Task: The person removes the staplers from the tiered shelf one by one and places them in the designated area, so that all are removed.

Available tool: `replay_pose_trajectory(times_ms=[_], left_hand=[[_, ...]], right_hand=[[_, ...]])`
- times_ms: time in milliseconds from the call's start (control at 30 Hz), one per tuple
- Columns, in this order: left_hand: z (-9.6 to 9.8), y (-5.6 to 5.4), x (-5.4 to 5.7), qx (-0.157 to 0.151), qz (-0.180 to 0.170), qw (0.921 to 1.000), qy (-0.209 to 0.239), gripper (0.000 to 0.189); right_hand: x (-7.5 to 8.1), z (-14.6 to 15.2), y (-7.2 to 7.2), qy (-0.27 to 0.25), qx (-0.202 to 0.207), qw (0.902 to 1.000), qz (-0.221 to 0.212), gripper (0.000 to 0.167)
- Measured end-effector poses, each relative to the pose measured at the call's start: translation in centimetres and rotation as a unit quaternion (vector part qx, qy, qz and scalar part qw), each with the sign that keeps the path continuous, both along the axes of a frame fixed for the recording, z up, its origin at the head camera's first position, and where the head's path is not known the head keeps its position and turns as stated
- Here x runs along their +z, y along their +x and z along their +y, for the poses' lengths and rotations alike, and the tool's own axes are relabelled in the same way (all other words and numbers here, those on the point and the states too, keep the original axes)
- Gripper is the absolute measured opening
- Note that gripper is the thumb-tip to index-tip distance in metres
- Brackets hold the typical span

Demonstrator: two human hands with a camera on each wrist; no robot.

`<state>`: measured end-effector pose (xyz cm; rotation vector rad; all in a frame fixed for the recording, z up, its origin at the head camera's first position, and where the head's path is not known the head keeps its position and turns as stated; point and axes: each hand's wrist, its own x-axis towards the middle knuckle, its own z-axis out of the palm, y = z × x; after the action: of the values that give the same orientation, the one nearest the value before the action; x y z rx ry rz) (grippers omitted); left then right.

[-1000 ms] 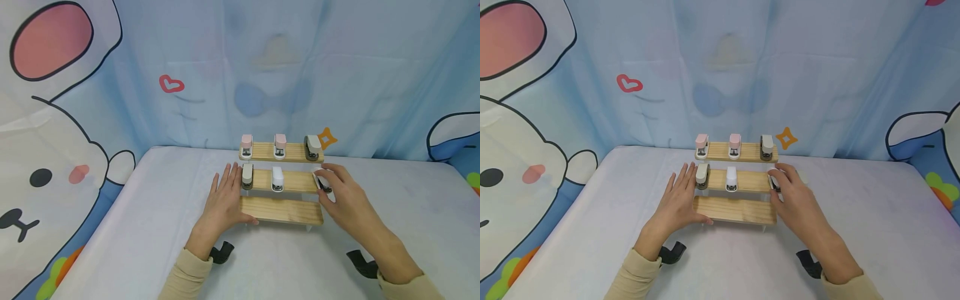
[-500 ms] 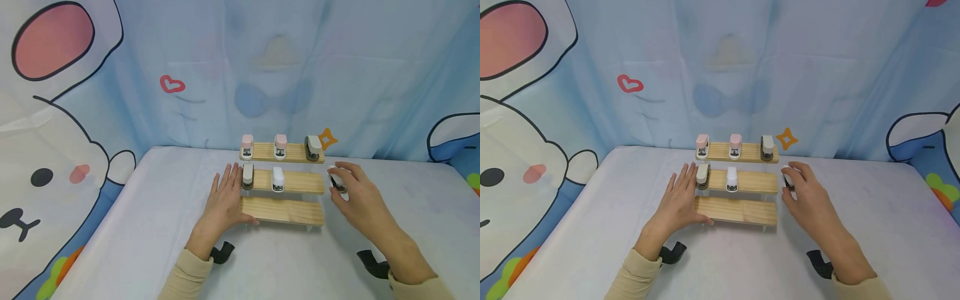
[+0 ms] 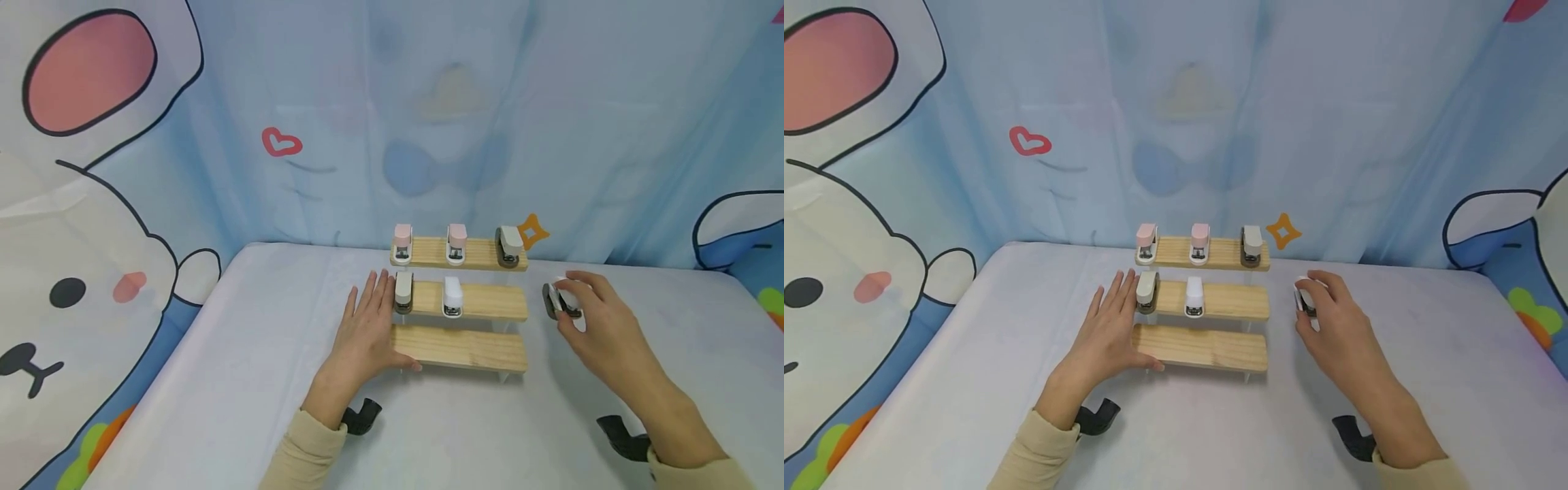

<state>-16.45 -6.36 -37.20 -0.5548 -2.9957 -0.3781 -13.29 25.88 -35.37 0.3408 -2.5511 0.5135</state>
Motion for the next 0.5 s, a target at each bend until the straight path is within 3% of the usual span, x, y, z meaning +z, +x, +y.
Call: replay_pose_trajectory(times_ms=[500], left_hand=[[-0.1, 0.0, -0.1, 0.002, -0.001, 1.0000, -0.001, 0.146]], right_hand=[[-2.0, 1.4, -0.6, 0.002, -0.023, 0.9994, -0.026, 0.046]])
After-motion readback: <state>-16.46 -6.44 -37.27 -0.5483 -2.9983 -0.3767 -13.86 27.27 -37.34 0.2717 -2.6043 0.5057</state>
